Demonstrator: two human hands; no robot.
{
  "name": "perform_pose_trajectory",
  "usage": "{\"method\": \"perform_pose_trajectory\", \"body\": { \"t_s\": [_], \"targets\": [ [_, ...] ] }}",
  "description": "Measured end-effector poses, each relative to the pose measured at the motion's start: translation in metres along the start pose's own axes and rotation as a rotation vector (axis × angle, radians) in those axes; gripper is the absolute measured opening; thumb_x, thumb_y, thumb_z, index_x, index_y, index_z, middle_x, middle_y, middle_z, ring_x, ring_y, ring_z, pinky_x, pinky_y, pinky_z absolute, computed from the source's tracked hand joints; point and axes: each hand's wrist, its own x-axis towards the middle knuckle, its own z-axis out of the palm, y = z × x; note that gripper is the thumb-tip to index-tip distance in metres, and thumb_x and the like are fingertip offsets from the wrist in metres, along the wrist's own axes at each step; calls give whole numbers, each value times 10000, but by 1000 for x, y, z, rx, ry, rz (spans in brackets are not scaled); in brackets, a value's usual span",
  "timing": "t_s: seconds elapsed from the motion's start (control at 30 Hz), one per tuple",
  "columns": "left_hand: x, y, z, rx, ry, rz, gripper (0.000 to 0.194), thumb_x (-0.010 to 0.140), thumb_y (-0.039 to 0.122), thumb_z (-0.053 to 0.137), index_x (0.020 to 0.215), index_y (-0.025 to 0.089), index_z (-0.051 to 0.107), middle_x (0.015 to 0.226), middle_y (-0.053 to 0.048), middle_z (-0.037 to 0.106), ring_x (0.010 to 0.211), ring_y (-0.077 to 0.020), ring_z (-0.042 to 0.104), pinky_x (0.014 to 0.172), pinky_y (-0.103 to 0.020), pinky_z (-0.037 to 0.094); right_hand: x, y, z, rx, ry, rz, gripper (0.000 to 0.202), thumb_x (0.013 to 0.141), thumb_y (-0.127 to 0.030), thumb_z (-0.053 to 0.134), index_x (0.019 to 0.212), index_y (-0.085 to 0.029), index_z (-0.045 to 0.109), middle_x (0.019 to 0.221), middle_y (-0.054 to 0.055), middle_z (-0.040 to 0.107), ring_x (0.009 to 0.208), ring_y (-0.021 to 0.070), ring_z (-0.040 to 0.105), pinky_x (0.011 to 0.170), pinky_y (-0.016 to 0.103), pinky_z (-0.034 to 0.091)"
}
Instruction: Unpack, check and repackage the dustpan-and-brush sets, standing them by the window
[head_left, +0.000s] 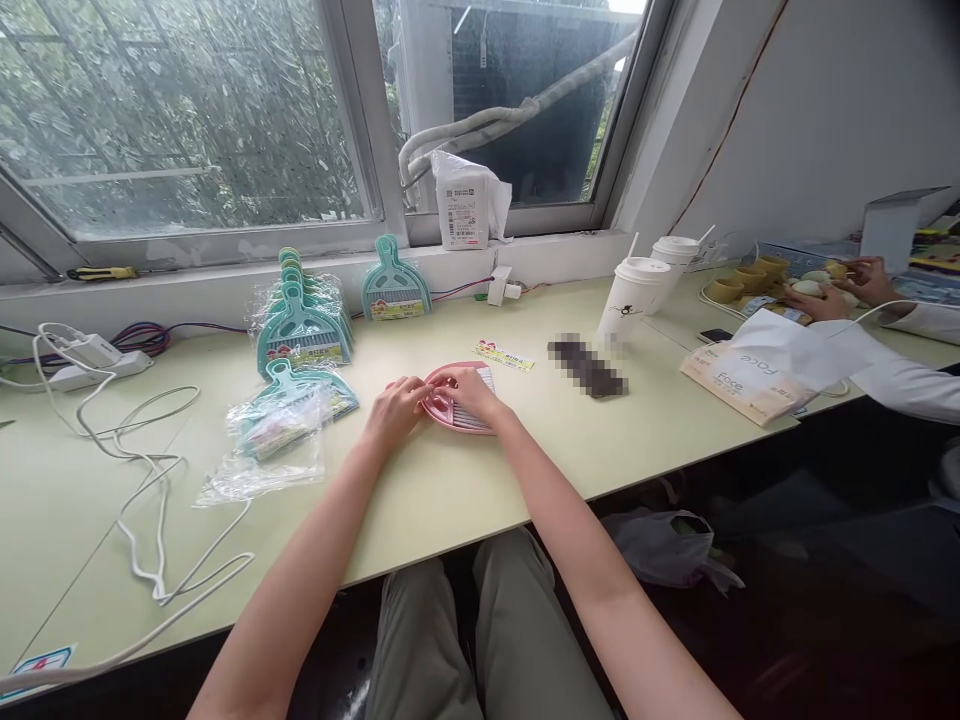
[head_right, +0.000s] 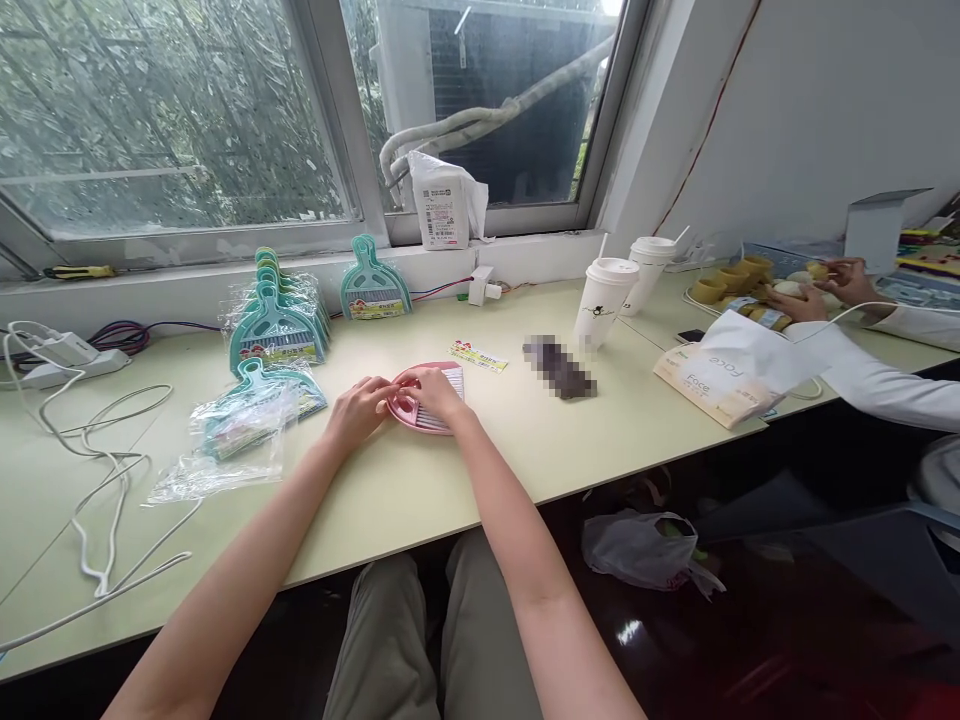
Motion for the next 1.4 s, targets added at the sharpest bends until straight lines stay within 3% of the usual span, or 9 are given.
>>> {"method": "perform_pose_trajectory", "body": {
  "t_s": [0.17, 0.47, 0.67, 0.87, 1.03, 1.17, 1.27, 1.4],
  "targets": [
    [2, -1, 6, -80, 62, -43, 281, 848, 157, 520, 1071, 231, 674, 1025, -56, 656, 961, -182, 587, 710, -277, 482, 4, 8, 2, 70, 28, 28, 167, 834, -175, 615, 938, -197, 743, 941, 33, 724, 890, 145, 650, 823, 237, 465],
    [1, -2, 9, -90, 72, -5, 309, 859, 162, 515, 1122, 226, 664, 1035, -53, 654, 954, -181, 591, 746, -282, 485, 1, 8, -3, 212, 50, 75, 145, 794, -165, 650, 895, -189, 751, 944, 42, 726, 898, 145, 662, 809, 229, 486],
    [2, 1, 6, -94, 23, -8, 307, 854, 152, 519, 1116, 218, 666, 1048, -72, 642, 990, -186, 585, 798, -307, 504, -1, 4, -6, 169, 36, 69, 147, 790, -245, 673, 901, -191, 752, 967, 54, 723, 916, 159, 662, 824, 248, 484],
    [0, -1, 11, -86, 0, 12, 331, 862, 160, 524, 1157, 239, 650, 1042, -76, 631, 994, -185, 580, 799, -303, 499, 0, 6, -3, 167, 48, 98, 122, 775, -216, 679, 865, -194, 757, 912, 48, 729, 875, 164, 667, 800, 255, 491],
    [1, -2, 6, -108, -27, 53, 378, 860, 192, 525, 1224, 254, 606, 1082, -74, 613, 1003, -191, 571, 787, -295, 487, -4, 2, -11, 9, 65, 124, 137, 814, -231, 643, 888, -235, 759, 924, 10, 727, 827, 144, 642, 775, 242, 463],
    [1, -7, -4, -253, 21, 100, 317, 842, 173, 493, 1139, 202, 599, 1073, -78, 576, 968, -175, 553, 846, -293, 463, -9, -2, -21, -191, 214, 152, 185, 881, -283, 575, 965, -266, 739, 987, -6, 714, 844, 140, 621, 783, 251, 436],
    [0, -14, -9, -270, 109, 5, 164, 897, 191, 412, 972, 160, 555, 970, -92, 551, 903, -188, 526, 830, -317, 441, -9, 3, -25, -211, 310, 187, 219, 914, -299, 523, 1004, -246, 716, 1007, 2, 706, 865, 142, 618, 783, 253, 426],
    [-1, -21, -12, -171, 243, -222, 227, 955, 209, 282, 849, 180, 481, 862, -89, 517, 841, -207, 491, 791, -332, 399, -8, 15, -24, -315, 346, 287, 247, 930, -286, 477, 1017, -227, 700, 1081, 40, 681, 1018, 188, 574, 894, 309, 389]
  ]
}}
